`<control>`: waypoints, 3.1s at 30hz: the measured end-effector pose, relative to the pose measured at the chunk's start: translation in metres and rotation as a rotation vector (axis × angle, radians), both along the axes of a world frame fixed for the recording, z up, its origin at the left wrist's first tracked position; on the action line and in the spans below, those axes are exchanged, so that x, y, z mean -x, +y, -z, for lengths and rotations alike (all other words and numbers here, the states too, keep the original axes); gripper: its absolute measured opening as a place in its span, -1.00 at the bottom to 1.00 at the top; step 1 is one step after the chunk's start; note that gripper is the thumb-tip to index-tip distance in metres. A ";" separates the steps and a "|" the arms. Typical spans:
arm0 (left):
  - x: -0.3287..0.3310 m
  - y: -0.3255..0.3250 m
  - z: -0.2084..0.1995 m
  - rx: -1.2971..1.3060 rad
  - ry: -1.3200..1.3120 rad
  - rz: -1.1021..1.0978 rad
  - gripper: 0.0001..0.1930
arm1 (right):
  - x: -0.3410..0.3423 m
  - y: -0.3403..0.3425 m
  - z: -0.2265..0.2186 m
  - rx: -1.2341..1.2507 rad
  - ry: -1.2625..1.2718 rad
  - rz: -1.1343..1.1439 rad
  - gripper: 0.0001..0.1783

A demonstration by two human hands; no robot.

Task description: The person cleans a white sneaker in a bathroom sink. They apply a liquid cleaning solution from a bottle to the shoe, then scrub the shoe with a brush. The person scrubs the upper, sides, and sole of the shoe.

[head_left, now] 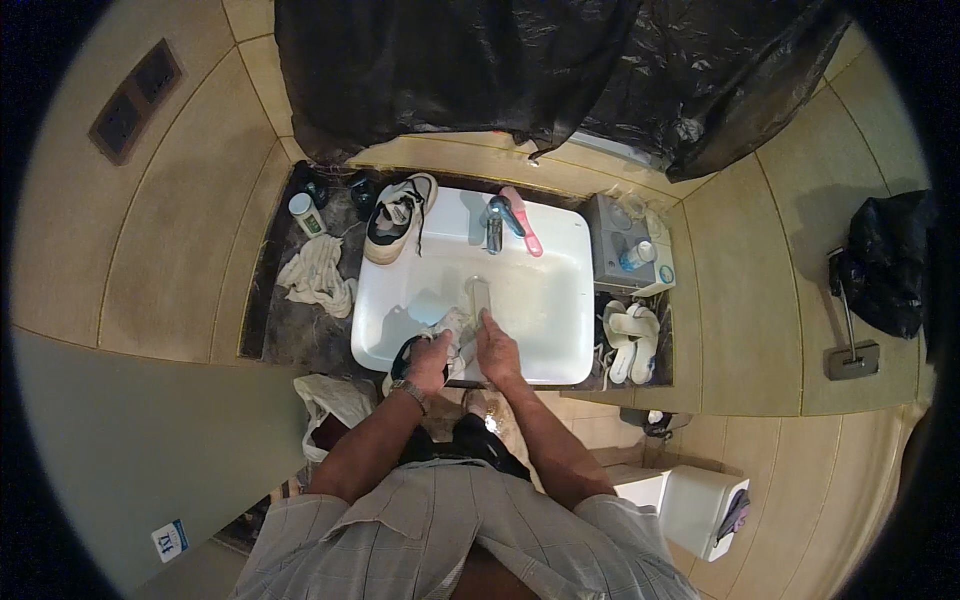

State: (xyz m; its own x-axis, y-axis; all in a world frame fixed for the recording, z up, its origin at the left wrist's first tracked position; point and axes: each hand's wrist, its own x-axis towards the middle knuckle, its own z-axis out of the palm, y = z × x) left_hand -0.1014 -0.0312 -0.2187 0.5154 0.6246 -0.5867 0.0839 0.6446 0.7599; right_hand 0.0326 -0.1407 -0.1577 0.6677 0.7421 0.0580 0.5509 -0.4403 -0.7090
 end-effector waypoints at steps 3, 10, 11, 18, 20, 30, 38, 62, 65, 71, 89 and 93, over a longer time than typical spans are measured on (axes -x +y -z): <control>-0.002 -0.003 -0.021 -0.065 0.076 -0.050 -0.66 | 0.035 -0.024 -0.056 0.050 0.132 -0.044 -0.44; 0.007 0.000 -0.017 -0.011 0.070 0.057 -0.56 | 0.046 -0.026 -0.043 0.247 0.172 -0.118 -0.45; 0.005 0.002 -0.012 0.027 0.046 0.040 -0.56 | 0.037 -0.012 -0.045 0.264 0.145 -0.118 -0.46; -0.010 -0.006 -0.029 -0.040 0.126 -0.198 -0.66 | 0.040 -0.030 -0.065 0.046 0.210 -0.062 -0.45; -0.006 -0.002 -0.012 -0.008 0.109 -0.117 -0.58 | 0.058 -0.055 -0.073 0.143 0.216 -0.096 -0.44; -0.009 -0.006 -0.048 -0.310 0.305 0.071 -0.57 | 0.003 -0.009 -0.011 -0.034 0.293 0.056 -0.45; -0.003 -0.004 -0.039 0.124 -0.103 -0.071 -0.69 | 0.052 -0.052 -0.022 0.084 0.214 -0.013 -0.44; 0.015 0.006 0.017 -0.769 0.259 0.470 -0.51 | 0.015 -0.009 -0.065 0.043 0.191 -0.284 -0.45; 0.011 -0.002 -0.010 -0.630 0.320 0.498 -0.60 | 0.015 -0.020 -0.061 0.171 0.154 -0.341 -0.46; 0.008 -0.014 -0.005 -0.469 0.064 0.309 -0.71 | -0.005 0.039 -0.071 0.478 0.015 -0.298 -0.47; 0.019 -0.015 -0.002 -0.979 0.224 0.458 -0.78 | -0.021 0.020 -0.089 0.320 0.093 -0.386 -0.44; 0.017 -0.015 0.019 -1.185 0.243 0.472 -0.75 | -0.005 -0.027 -0.114 0.517 0.042 -0.470 -0.44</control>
